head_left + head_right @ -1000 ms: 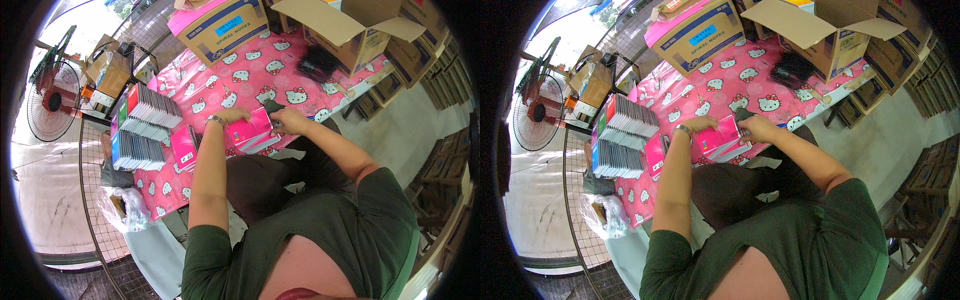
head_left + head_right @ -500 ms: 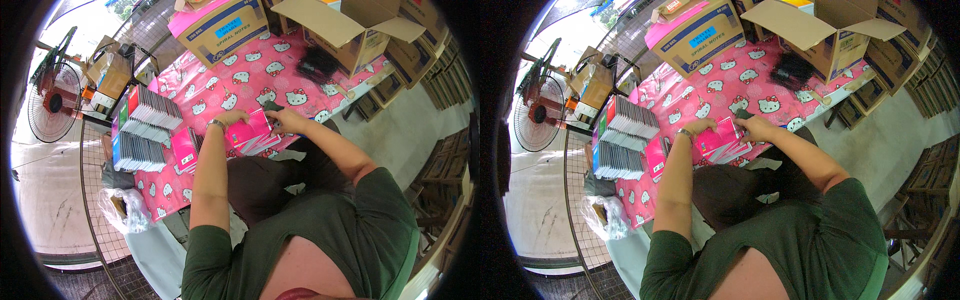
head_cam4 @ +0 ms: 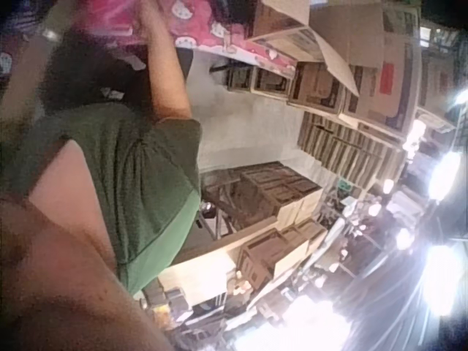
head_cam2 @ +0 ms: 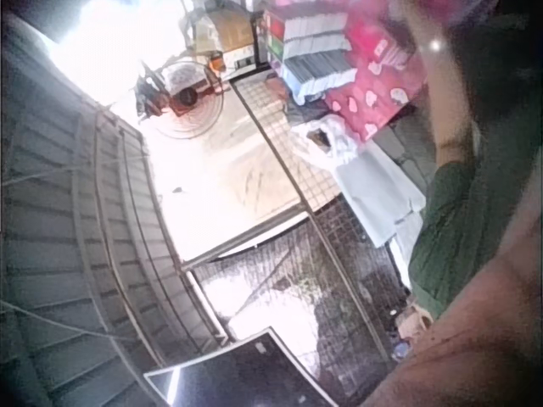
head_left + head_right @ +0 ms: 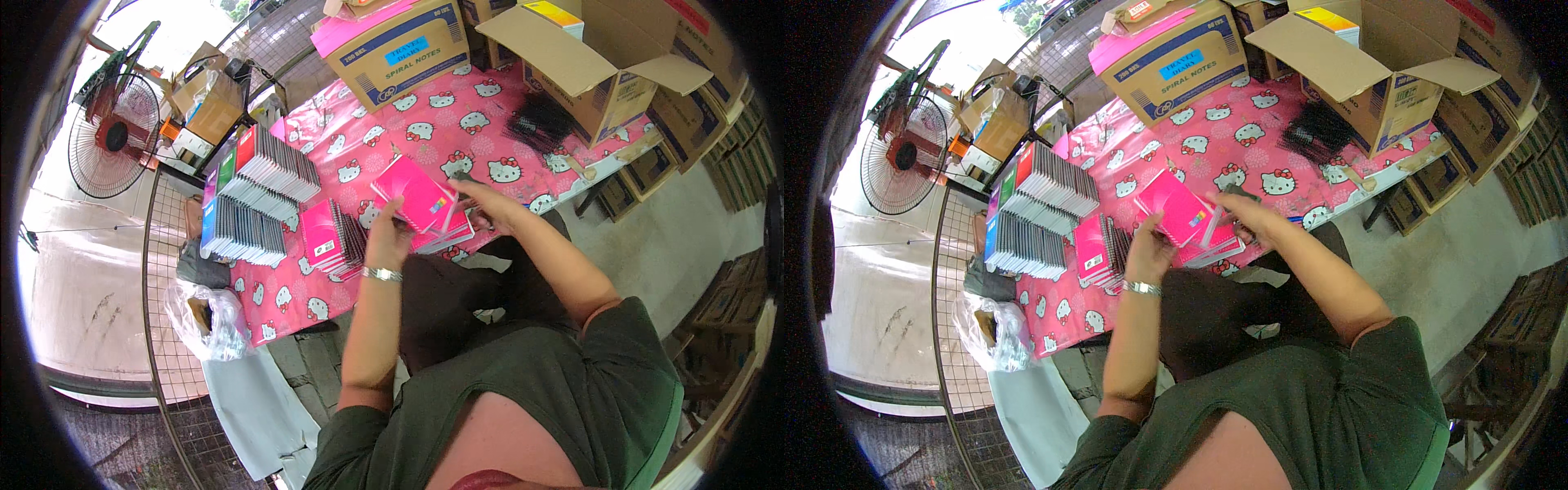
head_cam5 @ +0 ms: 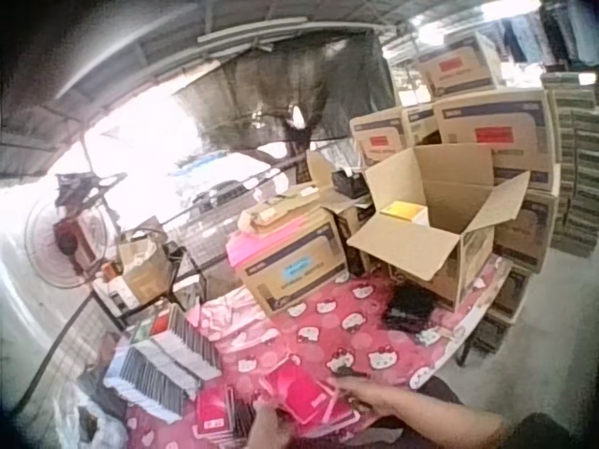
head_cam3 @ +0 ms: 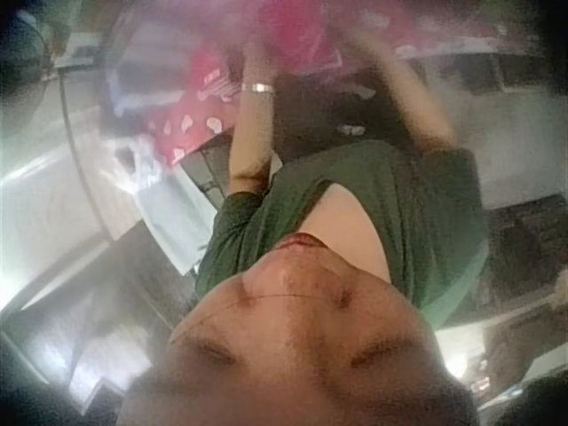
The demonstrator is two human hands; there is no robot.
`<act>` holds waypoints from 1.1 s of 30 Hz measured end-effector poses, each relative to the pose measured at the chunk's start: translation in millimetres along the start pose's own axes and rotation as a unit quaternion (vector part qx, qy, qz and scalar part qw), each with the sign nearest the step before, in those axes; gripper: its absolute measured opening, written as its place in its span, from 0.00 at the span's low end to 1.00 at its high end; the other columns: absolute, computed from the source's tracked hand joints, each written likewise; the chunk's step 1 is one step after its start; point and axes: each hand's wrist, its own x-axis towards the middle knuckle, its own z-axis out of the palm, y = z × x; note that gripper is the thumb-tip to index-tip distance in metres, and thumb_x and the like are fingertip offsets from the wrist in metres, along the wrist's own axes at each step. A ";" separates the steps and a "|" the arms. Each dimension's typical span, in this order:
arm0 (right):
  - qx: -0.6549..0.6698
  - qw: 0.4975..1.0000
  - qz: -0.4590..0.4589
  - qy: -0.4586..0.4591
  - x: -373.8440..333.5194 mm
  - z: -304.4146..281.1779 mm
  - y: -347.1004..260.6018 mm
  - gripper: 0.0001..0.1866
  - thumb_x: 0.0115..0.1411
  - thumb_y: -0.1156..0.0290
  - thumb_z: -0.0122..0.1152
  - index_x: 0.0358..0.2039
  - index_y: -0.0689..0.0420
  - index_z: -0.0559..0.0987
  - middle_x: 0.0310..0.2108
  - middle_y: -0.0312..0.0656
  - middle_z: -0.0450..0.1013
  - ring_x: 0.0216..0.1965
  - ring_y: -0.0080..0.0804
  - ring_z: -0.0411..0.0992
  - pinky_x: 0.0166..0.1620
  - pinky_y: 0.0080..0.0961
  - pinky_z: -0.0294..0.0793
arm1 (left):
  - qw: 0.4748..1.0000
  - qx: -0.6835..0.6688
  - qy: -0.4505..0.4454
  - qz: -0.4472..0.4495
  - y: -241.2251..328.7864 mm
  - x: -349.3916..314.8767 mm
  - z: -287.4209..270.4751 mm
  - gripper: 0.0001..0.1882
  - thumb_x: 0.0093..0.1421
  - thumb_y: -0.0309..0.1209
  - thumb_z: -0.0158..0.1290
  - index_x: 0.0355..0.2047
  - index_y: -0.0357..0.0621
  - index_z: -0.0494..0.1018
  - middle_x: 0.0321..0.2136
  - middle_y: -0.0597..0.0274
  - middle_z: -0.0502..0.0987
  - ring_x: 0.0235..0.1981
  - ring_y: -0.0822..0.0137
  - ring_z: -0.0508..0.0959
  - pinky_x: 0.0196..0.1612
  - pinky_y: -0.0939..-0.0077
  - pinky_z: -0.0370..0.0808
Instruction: The person assembles spiral notebooks by inserting a wire coil through the punched holes of the covers and inner pages, then uses a tool to crimp the ends of the coil.
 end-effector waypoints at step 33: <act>-0.437 0.750 -0.491 0.075 -3.5 -34.3 6.2 0.12 0.59 0.74 0.59 0.44 0.55 0.79 0.38 0.42 0.74 0.41 0.43 0.72 0.46 0.37 0.70 | 0.462 0.747 -0.091 0.470 -17.4 -23.0 40.0 0.15 0.56 0.29 0.52 0.44 0.42 0.71 0.37 0.53 0.75 0.42 0.51 0.74 0.50 0.56 0.65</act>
